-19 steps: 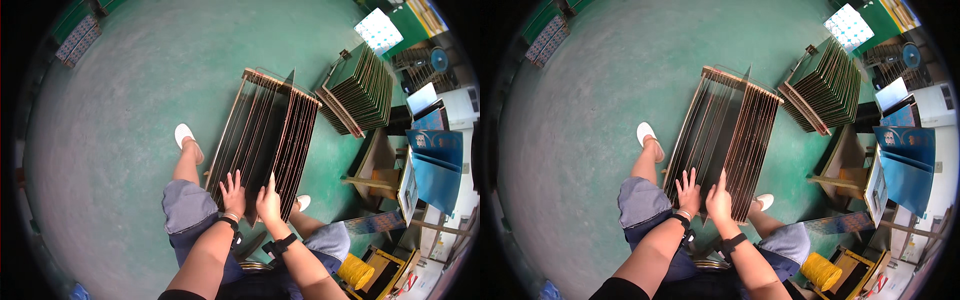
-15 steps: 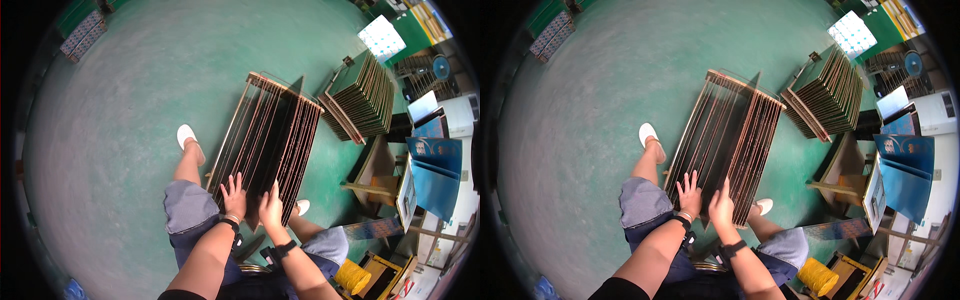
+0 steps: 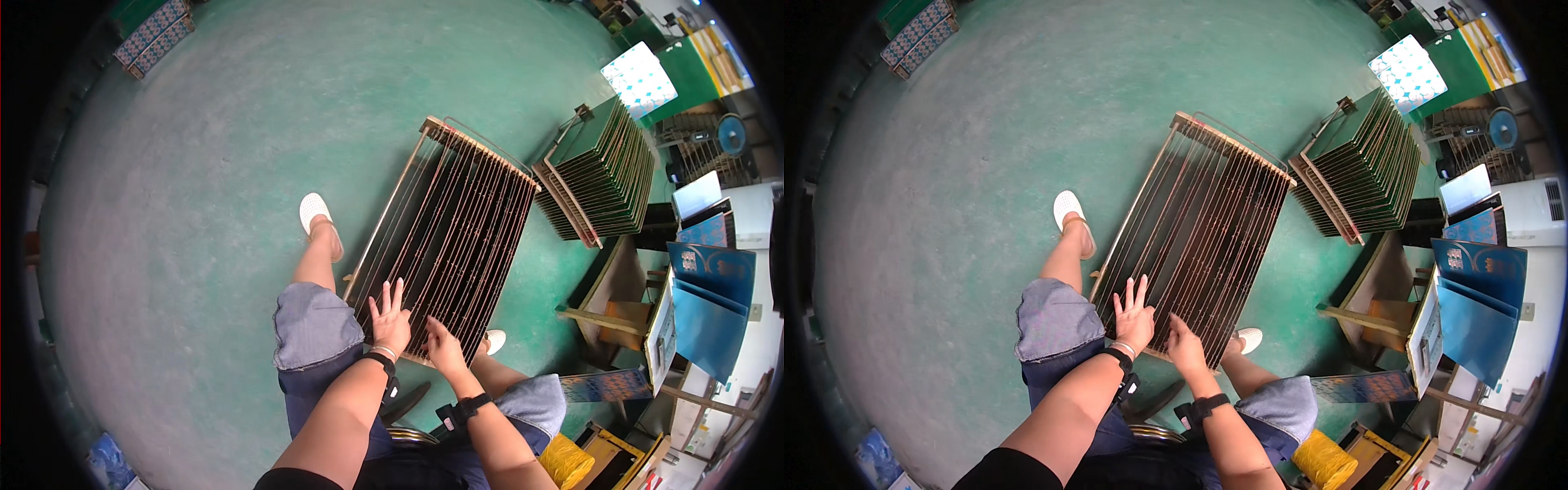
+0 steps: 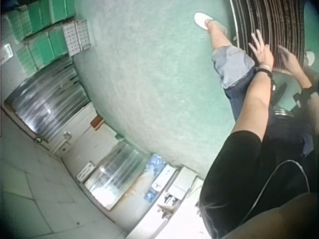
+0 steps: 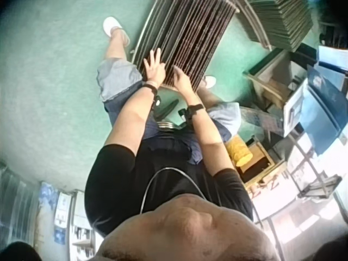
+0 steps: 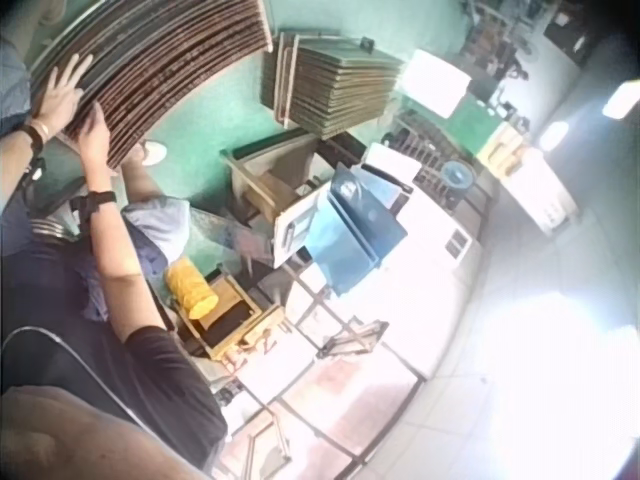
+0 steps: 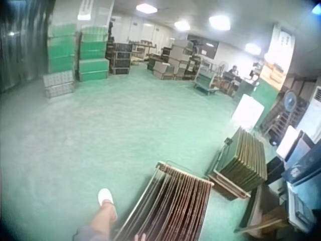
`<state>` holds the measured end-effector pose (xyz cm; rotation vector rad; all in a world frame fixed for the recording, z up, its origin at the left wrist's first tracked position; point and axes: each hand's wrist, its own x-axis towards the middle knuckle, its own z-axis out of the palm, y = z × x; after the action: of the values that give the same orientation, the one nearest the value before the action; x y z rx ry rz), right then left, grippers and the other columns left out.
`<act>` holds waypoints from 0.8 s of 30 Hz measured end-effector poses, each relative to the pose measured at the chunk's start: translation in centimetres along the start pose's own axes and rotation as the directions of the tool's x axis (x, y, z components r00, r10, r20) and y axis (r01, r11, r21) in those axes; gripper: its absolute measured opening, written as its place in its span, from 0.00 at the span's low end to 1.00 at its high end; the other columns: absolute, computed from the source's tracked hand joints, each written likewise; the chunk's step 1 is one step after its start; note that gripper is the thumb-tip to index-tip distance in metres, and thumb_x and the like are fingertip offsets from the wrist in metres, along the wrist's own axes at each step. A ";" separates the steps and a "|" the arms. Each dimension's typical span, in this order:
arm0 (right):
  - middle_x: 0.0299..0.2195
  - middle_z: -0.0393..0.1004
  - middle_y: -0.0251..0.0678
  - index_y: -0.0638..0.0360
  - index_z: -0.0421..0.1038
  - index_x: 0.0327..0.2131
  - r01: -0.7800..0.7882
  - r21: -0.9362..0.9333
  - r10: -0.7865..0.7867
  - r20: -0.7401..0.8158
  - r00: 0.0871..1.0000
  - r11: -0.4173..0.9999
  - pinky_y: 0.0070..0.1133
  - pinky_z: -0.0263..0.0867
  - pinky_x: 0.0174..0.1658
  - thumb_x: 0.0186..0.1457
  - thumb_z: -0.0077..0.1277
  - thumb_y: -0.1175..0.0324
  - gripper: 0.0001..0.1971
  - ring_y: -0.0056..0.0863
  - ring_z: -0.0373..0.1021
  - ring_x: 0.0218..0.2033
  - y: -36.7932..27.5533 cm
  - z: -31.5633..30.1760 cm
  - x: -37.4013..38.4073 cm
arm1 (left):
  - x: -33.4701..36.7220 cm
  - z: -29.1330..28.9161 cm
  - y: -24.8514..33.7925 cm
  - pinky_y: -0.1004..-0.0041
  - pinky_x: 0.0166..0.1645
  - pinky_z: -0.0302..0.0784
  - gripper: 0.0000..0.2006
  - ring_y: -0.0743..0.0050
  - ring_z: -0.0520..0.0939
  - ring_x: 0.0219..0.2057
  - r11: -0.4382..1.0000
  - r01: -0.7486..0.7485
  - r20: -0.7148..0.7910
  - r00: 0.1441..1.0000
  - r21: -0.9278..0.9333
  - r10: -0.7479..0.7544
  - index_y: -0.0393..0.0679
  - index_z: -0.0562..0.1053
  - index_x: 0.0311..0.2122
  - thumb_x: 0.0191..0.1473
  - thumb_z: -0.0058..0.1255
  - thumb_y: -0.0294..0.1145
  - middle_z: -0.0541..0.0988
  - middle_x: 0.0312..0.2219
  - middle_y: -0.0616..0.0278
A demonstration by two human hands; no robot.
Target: Inspecting flexible electronic panels and sorting them in a rack.
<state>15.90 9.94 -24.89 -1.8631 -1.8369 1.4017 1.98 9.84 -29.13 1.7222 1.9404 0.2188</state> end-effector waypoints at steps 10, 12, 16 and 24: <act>0.38 0.74 0.48 0.60 0.62 0.52 -0.138 0.064 0.129 0.134 0.983 0.988 0.25 0.68 0.41 0.55 0.41 0.75 0.19 0.33 0.74 0.36 4.0 -2.1 -9.0 | -2.7 -11.0 3.8 0.60 0.38 0.70 0.04 0.46 0.75 0.33 0.833 -0.236 -0.102 0.972 -0.501 0.213 0.35 0.68 0.27 0.46 0.43 0.25 0.73 0.31 0.46; 0.47 0.69 0.45 0.57 0.55 0.57 -0.176 0.209 0.133 0.205 0.970 0.962 0.23 0.66 0.45 0.57 0.42 0.71 0.23 0.30 0.70 0.43 3.4 -3.5 -10.1 | -5.2 -16.6 4.0 0.62 0.32 0.69 0.05 0.47 0.74 0.28 0.736 -0.332 -0.211 0.943 -0.590 0.256 0.34 0.66 0.27 0.48 0.43 0.25 0.70 0.26 0.48; 0.59 0.53 0.42 0.55 0.42 0.62 -0.192 0.773 0.151 0.126 0.980 0.605 0.25 0.58 0.53 0.58 0.45 0.60 0.33 0.32 0.55 0.58 0.2 -6.5 -11.4 | -9.8 -24.4 1.3 0.74 0.25 0.59 0.13 0.81 0.58 0.20 0.572 -0.199 0.007 0.941 -0.796 0.337 0.35 0.59 0.22 0.54 0.45 0.28 0.58 0.18 0.65; 0.47 0.66 0.30 0.50 0.52 0.57 0.109 0.985 0.024 -0.107 0.994 -0.131 0.26 0.64 0.50 0.55 0.49 0.63 0.28 0.25 0.65 0.47 -2.6 -11.7 -15.1 | -15.7 -27.8 0.0 0.83 0.27 0.58 0.08 0.91 0.62 0.24 0.325 0.059 0.182 0.913 -0.944 0.364 0.40 0.70 0.26 0.55 0.46 0.31 0.66 0.21 0.77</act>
<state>25.32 3.15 -9.52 -0.8146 -0.1605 1.7421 -10.78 1.02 -1.20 0.9740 0.9194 0.8545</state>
